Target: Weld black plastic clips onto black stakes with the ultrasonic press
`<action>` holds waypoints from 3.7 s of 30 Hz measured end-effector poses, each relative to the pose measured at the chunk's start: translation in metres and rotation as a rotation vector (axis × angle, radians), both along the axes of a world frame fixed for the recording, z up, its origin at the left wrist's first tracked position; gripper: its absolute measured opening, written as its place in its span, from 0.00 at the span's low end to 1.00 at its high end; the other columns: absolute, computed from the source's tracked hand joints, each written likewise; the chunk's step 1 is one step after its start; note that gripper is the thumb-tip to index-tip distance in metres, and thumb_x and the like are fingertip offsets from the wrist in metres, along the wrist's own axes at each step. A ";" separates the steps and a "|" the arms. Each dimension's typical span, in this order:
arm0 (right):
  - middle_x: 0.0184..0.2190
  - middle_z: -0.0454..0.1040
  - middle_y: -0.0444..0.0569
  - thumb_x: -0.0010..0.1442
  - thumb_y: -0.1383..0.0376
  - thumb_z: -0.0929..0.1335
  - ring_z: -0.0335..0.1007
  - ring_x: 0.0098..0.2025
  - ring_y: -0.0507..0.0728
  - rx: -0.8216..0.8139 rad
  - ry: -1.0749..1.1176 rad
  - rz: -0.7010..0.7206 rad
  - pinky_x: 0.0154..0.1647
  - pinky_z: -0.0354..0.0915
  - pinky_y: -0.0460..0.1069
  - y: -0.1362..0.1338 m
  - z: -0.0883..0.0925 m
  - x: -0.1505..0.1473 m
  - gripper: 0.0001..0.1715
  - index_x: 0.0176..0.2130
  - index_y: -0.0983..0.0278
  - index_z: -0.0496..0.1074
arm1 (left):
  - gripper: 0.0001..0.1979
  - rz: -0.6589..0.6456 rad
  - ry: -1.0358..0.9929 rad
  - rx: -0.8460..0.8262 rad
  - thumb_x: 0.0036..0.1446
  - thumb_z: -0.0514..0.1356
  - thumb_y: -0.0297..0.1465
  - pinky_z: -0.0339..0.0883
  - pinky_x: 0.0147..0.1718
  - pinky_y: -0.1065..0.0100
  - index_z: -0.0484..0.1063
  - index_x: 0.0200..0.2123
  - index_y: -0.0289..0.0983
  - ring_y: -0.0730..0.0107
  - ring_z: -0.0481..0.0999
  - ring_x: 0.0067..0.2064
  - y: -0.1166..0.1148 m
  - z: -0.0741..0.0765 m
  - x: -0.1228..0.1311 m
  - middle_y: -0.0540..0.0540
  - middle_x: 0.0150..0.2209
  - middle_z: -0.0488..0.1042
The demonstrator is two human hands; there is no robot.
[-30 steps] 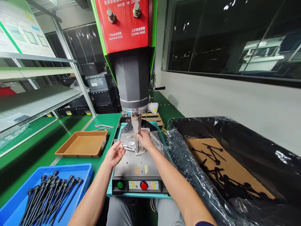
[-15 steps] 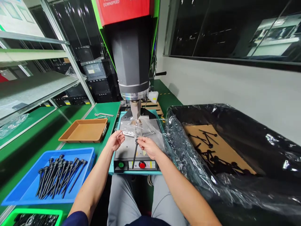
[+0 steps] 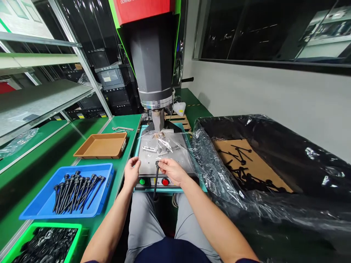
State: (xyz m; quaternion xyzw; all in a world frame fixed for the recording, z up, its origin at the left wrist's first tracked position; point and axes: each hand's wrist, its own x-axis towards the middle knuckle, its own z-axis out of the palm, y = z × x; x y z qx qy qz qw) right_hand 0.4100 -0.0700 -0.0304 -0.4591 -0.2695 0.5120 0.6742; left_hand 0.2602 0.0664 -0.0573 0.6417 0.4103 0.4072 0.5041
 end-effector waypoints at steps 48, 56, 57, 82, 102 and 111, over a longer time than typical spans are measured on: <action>0.24 0.69 0.45 0.56 0.53 0.67 0.62 0.23 0.53 -0.140 -0.541 -0.450 0.23 0.58 0.48 0.018 -0.017 -0.084 0.17 0.40 0.62 0.71 | 0.15 -0.309 -0.399 -0.411 0.50 0.66 0.41 0.52 0.19 0.74 0.75 0.33 0.35 0.78 0.60 0.19 -0.092 -0.010 -0.021 0.54 0.17 0.66; 0.22 0.64 0.42 0.53 0.44 0.68 0.55 0.18 0.50 -0.172 -0.429 -0.460 0.17 0.52 0.47 0.029 -0.019 -0.090 0.25 0.36 0.61 0.70 | 0.13 -0.312 -0.422 -0.451 0.48 0.66 0.40 0.52 0.19 0.74 0.75 0.30 0.35 0.79 0.59 0.19 -0.090 -0.012 -0.022 0.55 0.16 0.65; 0.21 0.63 0.42 0.52 0.43 0.68 0.54 0.18 0.50 -0.175 -0.402 -0.459 0.17 0.52 0.47 0.030 -0.020 -0.091 0.25 0.35 0.61 0.69 | 0.14 -0.318 -0.430 -0.466 0.48 0.67 0.40 0.51 0.19 0.74 0.74 0.29 0.35 0.79 0.59 0.18 -0.089 -0.012 -0.022 0.55 0.16 0.65; 0.31 0.68 0.42 0.43 0.59 0.75 0.62 0.23 0.50 -0.060 0.000 -0.264 0.13 0.55 0.42 0.020 -0.016 -0.108 0.33 0.48 0.61 0.65 | 0.16 -0.253 -0.465 -0.499 0.50 0.66 0.40 0.44 0.17 0.77 0.73 0.34 0.33 0.84 0.51 0.17 -0.094 -0.009 -0.028 0.59 0.16 0.57; 0.28 0.73 0.42 0.41 0.53 0.79 0.67 0.29 0.49 -0.056 0.166 -0.270 0.29 0.65 0.43 -0.031 -0.068 -0.065 0.39 0.48 0.61 0.66 | 0.08 0.512 0.889 0.083 0.52 0.58 0.30 0.62 0.34 0.69 0.76 0.26 0.36 0.63 0.75 0.35 0.068 0.027 -0.207 0.44 0.27 0.77; 0.28 0.73 0.43 0.40 0.54 0.79 0.66 0.28 0.50 -0.117 0.149 -0.330 0.27 0.66 0.42 -0.060 -0.072 -0.051 0.40 0.48 0.61 0.67 | 0.14 0.466 1.117 0.016 0.51 0.62 0.34 0.66 0.41 0.65 0.77 0.41 0.38 0.57 0.76 0.46 0.082 0.017 -0.226 0.40 0.44 0.79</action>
